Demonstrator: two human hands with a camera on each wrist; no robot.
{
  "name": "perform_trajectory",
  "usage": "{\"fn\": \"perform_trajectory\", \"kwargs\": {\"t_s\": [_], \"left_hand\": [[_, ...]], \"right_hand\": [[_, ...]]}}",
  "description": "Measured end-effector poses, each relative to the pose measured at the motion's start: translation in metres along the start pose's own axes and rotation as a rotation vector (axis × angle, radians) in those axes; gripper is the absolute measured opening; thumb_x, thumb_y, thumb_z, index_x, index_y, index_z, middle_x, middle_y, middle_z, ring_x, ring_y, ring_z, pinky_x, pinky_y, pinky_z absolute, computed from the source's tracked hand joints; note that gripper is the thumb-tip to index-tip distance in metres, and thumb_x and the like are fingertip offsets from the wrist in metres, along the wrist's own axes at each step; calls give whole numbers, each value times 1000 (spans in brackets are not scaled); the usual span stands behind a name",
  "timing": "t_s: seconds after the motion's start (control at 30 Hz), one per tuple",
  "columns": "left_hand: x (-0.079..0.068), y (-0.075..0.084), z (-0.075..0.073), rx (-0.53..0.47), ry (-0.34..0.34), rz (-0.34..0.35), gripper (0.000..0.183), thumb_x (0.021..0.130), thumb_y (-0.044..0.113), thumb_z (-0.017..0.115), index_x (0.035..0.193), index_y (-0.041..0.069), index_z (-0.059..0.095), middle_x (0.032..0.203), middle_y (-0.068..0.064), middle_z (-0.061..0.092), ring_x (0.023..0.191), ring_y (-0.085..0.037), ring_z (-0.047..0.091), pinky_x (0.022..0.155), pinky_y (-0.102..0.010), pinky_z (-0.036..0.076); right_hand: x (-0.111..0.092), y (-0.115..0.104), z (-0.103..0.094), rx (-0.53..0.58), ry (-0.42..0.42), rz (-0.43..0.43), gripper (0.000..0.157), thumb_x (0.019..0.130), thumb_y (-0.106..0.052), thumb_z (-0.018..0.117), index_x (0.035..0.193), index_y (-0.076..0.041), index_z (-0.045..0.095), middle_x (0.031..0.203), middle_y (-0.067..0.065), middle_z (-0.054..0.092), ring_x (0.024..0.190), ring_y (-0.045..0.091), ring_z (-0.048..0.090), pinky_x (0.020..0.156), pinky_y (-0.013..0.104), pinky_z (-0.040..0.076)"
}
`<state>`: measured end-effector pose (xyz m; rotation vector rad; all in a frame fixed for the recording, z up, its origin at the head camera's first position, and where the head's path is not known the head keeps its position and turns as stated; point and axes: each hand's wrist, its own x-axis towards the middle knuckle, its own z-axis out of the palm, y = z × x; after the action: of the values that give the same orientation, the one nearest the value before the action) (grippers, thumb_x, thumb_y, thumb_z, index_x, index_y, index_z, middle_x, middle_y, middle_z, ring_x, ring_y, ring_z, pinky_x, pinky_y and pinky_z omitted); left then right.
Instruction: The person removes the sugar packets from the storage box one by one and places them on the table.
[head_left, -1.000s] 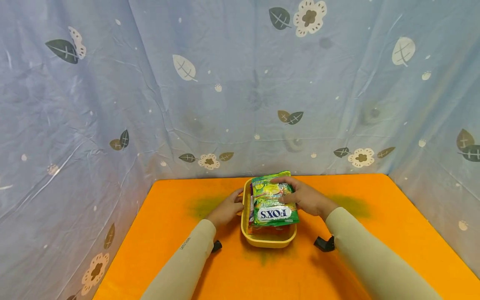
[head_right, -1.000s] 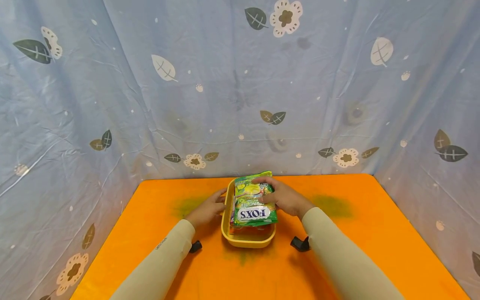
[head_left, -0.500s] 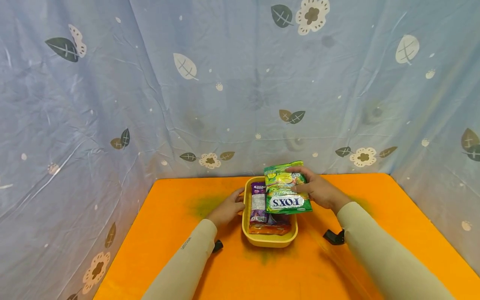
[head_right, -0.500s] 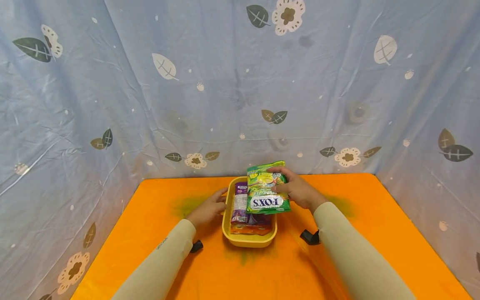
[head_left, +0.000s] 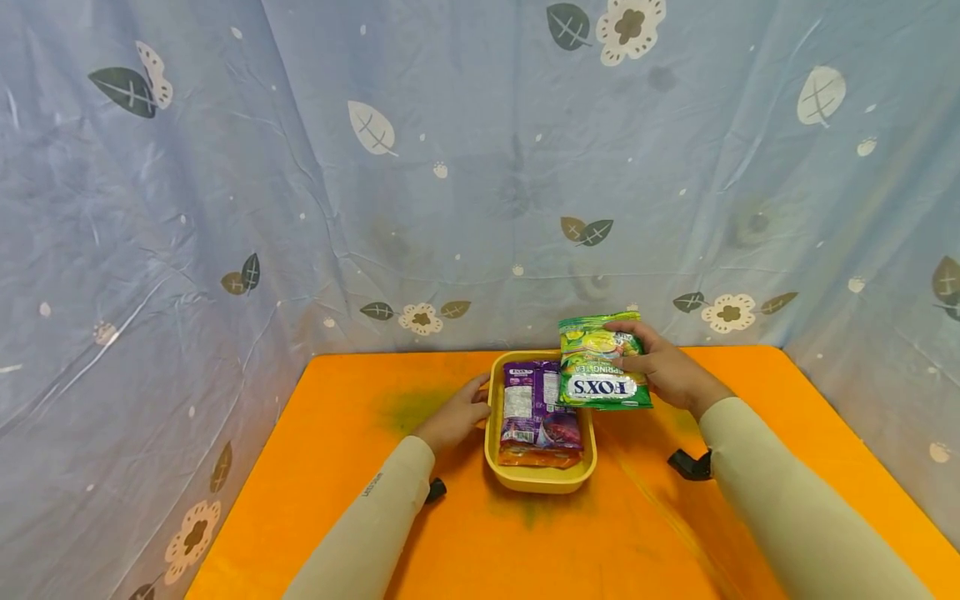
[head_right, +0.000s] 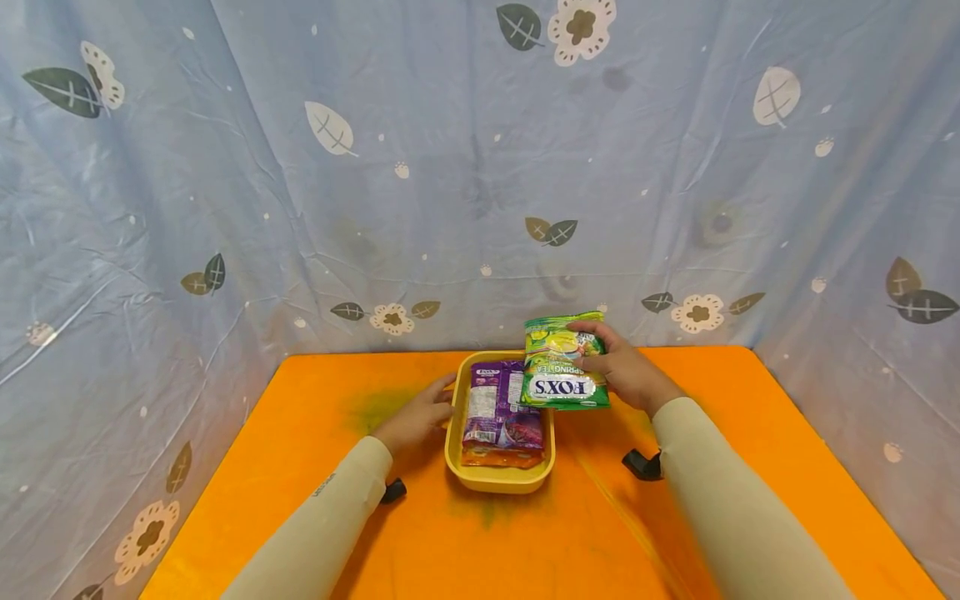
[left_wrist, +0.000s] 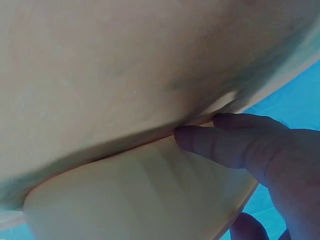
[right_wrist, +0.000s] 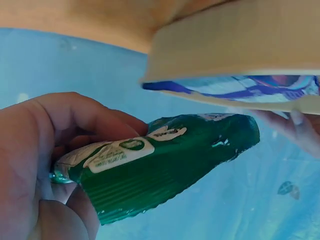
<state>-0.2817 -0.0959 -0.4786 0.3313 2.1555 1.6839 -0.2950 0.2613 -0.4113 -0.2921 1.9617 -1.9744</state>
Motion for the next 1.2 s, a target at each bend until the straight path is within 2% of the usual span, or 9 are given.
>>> {"fn": "perform_trajectory", "kwargs": {"t_s": [0.23, 0.43, 0.63, 0.83, 0.97, 1.2], "left_hand": [[0, -1, -1, -51, -24, 6, 68, 93, 8, 48, 154, 18, 19, 147, -14, 38, 123, -29, 48, 97, -47, 42], [-1, 0, -1, -35, -22, 10, 68, 93, 9, 47, 154, 19, 19, 149, -13, 35, 127, -30, 44, 100, -48, 39], [0, 0, -2, -30, -12, -1, 69, 93, 10, 49, 154, 20, 19, 148, -11, 37, 125, -28, 46, 99, -46, 41], [1, 0, -2, 19, -5, 2, 70, 92, 14, 51, 154, 19, 19, 147, -7, 39, 132, -25, 38, 105, -44, 34], [0, 0, -2, 12, -7, -1, 70, 92, 14, 51, 154, 18, 19, 147, -7, 39, 132, -26, 38, 105, -45, 33], [0, 0, -2, 0, -10, -2, 70, 92, 14, 51, 154, 20, 20, 146, -7, 40, 128, -24, 43, 104, -45, 35]], "right_hand": [[-3, 4, -20, -20, 42, 17, 59, 98, -5, 51, 149, -25, 26, 132, 24, 37, 93, 31, 62, 79, 49, 53], [-7, 9, -35, -30, 45, 24, 59, 99, -5, 49, 149, -23, 24, 132, 23, 36, 91, 29, 62, 78, 48, 53], [-10, 11, -47, -56, 51, 35, 60, 99, -6, 49, 150, -22, 22, 131, 24, 36, 90, 30, 62, 77, 48, 54], [-11, 23, -56, -191, 79, 124, 59, 97, -9, 54, 148, -23, 26, 129, 27, 39, 94, 35, 61, 78, 49, 53], [-11, 35, -58, -246, 62, 184, 60, 97, -12, 55, 148, -23, 27, 128, 26, 41, 94, 36, 60, 79, 48, 53], [-8, 46, -60, -300, 60, 185, 57, 97, -12, 53, 148, -23, 28, 127, 26, 40, 89, 33, 59, 74, 44, 54]]}}
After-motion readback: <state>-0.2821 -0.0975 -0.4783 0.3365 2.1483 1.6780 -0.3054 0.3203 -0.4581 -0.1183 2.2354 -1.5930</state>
